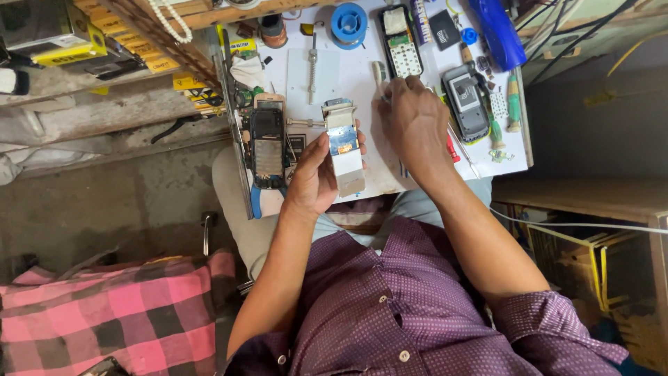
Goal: The person uses a soldering iron to work on a disassembled phone motherboard held on the workbench, steadying the board with the other hand. They then lift the board, handle the phone frame and battery assembly, and press components together by hand while seated at the repair bench.
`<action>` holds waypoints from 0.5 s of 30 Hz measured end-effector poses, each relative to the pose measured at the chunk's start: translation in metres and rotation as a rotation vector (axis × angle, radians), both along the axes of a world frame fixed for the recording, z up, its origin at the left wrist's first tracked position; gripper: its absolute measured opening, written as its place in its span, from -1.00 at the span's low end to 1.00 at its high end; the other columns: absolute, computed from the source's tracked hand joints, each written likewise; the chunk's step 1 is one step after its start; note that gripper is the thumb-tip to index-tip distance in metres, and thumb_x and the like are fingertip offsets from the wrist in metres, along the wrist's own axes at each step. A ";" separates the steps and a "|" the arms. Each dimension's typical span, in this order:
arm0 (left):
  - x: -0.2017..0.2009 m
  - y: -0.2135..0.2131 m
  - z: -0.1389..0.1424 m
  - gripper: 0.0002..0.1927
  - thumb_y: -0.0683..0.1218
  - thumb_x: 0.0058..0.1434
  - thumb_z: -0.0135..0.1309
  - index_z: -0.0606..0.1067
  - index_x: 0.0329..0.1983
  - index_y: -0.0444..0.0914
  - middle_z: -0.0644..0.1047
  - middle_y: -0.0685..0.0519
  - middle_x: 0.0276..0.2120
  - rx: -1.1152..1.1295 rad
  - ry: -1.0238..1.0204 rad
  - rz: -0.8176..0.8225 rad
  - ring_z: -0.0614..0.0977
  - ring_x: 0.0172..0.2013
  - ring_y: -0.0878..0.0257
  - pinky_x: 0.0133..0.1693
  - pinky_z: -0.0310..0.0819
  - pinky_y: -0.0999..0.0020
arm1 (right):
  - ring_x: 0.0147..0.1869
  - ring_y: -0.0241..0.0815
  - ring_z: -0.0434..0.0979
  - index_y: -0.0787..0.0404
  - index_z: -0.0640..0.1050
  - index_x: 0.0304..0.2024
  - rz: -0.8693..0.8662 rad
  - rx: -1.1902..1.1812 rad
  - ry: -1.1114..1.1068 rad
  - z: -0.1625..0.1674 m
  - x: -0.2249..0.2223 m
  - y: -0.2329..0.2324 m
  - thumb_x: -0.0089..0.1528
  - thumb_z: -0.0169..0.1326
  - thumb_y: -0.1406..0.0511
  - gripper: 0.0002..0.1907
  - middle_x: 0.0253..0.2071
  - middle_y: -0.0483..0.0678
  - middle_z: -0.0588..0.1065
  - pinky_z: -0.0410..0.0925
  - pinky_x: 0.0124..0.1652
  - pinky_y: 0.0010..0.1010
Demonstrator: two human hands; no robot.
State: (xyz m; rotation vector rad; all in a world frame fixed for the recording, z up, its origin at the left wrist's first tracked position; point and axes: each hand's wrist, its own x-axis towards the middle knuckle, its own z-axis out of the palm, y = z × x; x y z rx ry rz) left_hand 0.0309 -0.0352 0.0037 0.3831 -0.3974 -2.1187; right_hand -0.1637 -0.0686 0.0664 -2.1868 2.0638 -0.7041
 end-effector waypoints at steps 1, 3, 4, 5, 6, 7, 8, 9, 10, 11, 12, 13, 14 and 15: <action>0.000 0.000 0.000 -0.39 0.09 0.43 0.09 0.36 0.35 -0.42 0.56 -0.11 0.07 -0.004 -0.003 0.003 0.62 0.04 0.12 0.08 0.56 0.11 | -0.26 0.17 0.60 0.26 0.60 -0.22 -0.005 -0.009 -0.003 -0.001 0.001 0.000 0.25 0.24 0.27 -0.83 -0.24 0.13 0.55 0.41 -0.27 -0.05; 0.001 0.000 0.000 -0.39 0.10 0.44 0.08 0.36 0.35 -0.42 0.56 -0.11 0.07 -0.010 -0.008 0.003 0.61 0.05 0.13 0.08 0.56 0.12 | -0.26 0.16 0.59 0.25 0.61 -0.25 -0.021 -0.025 -0.010 0.001 0.001 0.003 0.26 0.22 0.31 -0.89 -0.24 0.12 0.55 0.41 -0.25 -0.05; 0.001 0.001 0.000 -0.39 0.10 0.44 0.08 0.36 0.35 -0.42 0.56 -0.11 0.07 -0.004 -0.016 0.004 0.61 0.04 0.13 0.08 0.56 0.12 | -0.26 0.16 0.60 0.25 0.60 -0.26 -0.017 -0.065 -0.034 0.003 -0.001 0.005 0.26 0.22 0.32 -0.89 -0.26 0.12 0.55 0.41 -0.25 -0.06; 0.001 0.001 0.001 -0.39 0.11 0.44 0.08 0.36 0.35 -0.42 0.56 -0.11 0.06 0.003 -0.023 0.007 0.61 0.03 0.13 0.07 0.56 0.12 | -0.25 0.17 0.60 0.26 0.60 -0.27 -0.011 -0.106 -0.056 0.007 -0.004 0.008 0.25 0.22 0.33 -0.89 -0.27 0.11 0.56 0.41 -0.26 -0.07; 0.000 0.001 0.001 -0.39 0.11 0.44 0.08 0.36 0.35 -0.42 0.56 -0.12 0.06 0.009 -0.029 0.012 0.61 0.03 0.13 0.07 0.56 0.12 | -0.25 0.17 0.61 0.27 0.60 -0.28 -0.003 -0.148 -0.078 0.013 -0.006 0.012 0.25 0.22 0.33 -0.89 -0.28 0.11 0.57 0.41 -0.26 -0.08; 0.000 0.001 0.001 -0.39 0.11 0.44 0.08 0.36 0.35 -0.42 0.56 -0.11 0.05 0.005 -0.029 0.011 0.61 0.02 0.13 0.06 0.56 0.13 | -0.26 0.14 0.62 0.29 0.59 -0.24 0.023 -0.132 -0.138 0.020 -0.011 0.016 0.28 0.22 0.33 -0.88 -0.30 0.11 0.57 0.42 -0.26 -0.11; 0.000 0.001 0.001 -0.39 0.11 0.44 0.08 0.37 0.35 -0.42 0.56 -0.11 0.05 -0.001 -0.029 0.009 0.61 0.02 0.13 0.06 0.56 0.13 | -0.28 0.12 0.63 0.31 0.58 -0.21 0.048 -0.119 -0.196 0.029 -0.016 0.019 0.31 0.22 0.33 -0.86 -0.31 0.11 0.57 0.42 -0.25 -0.14; -0.001 0.001 0.001 -0.40 0.11 0.45 0.08 0.37 0.35 -0.42 0.56 -0.10 0.04 -0.011 -0.025 0.008 0.61 0.02 0.13 0.05 0.56 0.14 | -0.29 0.09 0.64 0.33 0.57 -0.17 0.075 -0.109 -0.250 0.039 -0.021 0.022 0.34 0.21 0.33 -0.85 -0.33 0.11 0.58 0.42 -0.25 -0.17; -0.001 -0.001 0.001 -0.40 0.11 0.44 0.08 0.37 0.34 -0.42 0.56 -0.10 0.04 -0.009 -0.027 0.012 0.61 0.02 0.13 0.05 0.56 0.14 | -0.28 0.02 0.65 0.33 0.53 -0.09 0.088 -0.080 -0.340 0.050 -0.025 0.024 0.37 0.16 0.34 -0.85 -0.32 0.08 0.59 0.43 -0.26 -0.24; -0.002 -0.001 0.002 -0.40 0.11 0.43 0.09 0.37 0.33 -0.42 0.56 -0.10 0.03 -0.006 -0.030 0.014 0.61 0.01 0.13 0.05 0.56 0.15 | -0.27 -0.06 0.67 0.34 0.50 0.00 0.100 -0.052 -0.430 0.062 -0.029 0.027 0.41 0.12 0.36 -0.83 -0.31 0.06 0.59 0.44 -0.27 -0.31; -0.003 -0.002 0.002 -0.40 0.11 0.42 0.09 0.37 0.32 -0.42 0.56 -0.10 0.03 -0.004 -0.034 0.017 0.61 0.01 0.12 0.05 0.56 0.16 | -0.26 -0.13 0.69 0.35 0.46 0.08 0.113 -0.022 -0.520 0.073 -0.031 0.028 0.45 0.07 0.37 -0.80 -0.30 0.03 0.60 0.44 -0.27 -0.37; -0.003 -0.002 0.003 -0.40 0.10 0.41 0.09 0.37 0.32 -0.42 0.56 -0.10 0.02 -0.004 -0.024 0.017 0.61 0.00 0.13 0.04 0.56 0.16 | -0.26 -0.18 0.66 0.36 0.39 0.16 0.150 -0.084 -0.528 0.085 -0.033 0.027 0.47 0.02 0.40 -0.76 -0.31 0.01 0.58 0.45 -0.23 -0.40; -0.003 -0.003 0.003 -0.41 0.10 0.41 0.09 0.37 0.32 -0.41 0.56 -0.10 0.02 -0.005 -0.018 0.016 0.61 0.00 0.13 0.03 0.56 0.15 | -0.26 -0.23 0.64 0.36 0.33 0.24 0.187 -0.146 -0.537 0.097 -0.035 0.026 0.50 -0.03 0.42 -0.72 -0.33 0.00 0.56 0.46 -0.19 -0.42; -0.004 -0.003 0.004 -0.41 0.10 0.41 0.09 0.37 0.32 -0.41 0.56 -0.10 0.01 -0.005 -0.012 0.017 0.61 0.00 0.13 0.03 0.56 0.15 | -0.26 -0.28 0.62 0.36 0.26 0.32 0.225 -0.207 -0.547 0.108 -0.036 0.024 0.52 -0.08 0.45 -0.67 -0.34 -0.02 0.55 0.46 -0.15 -0.44</action>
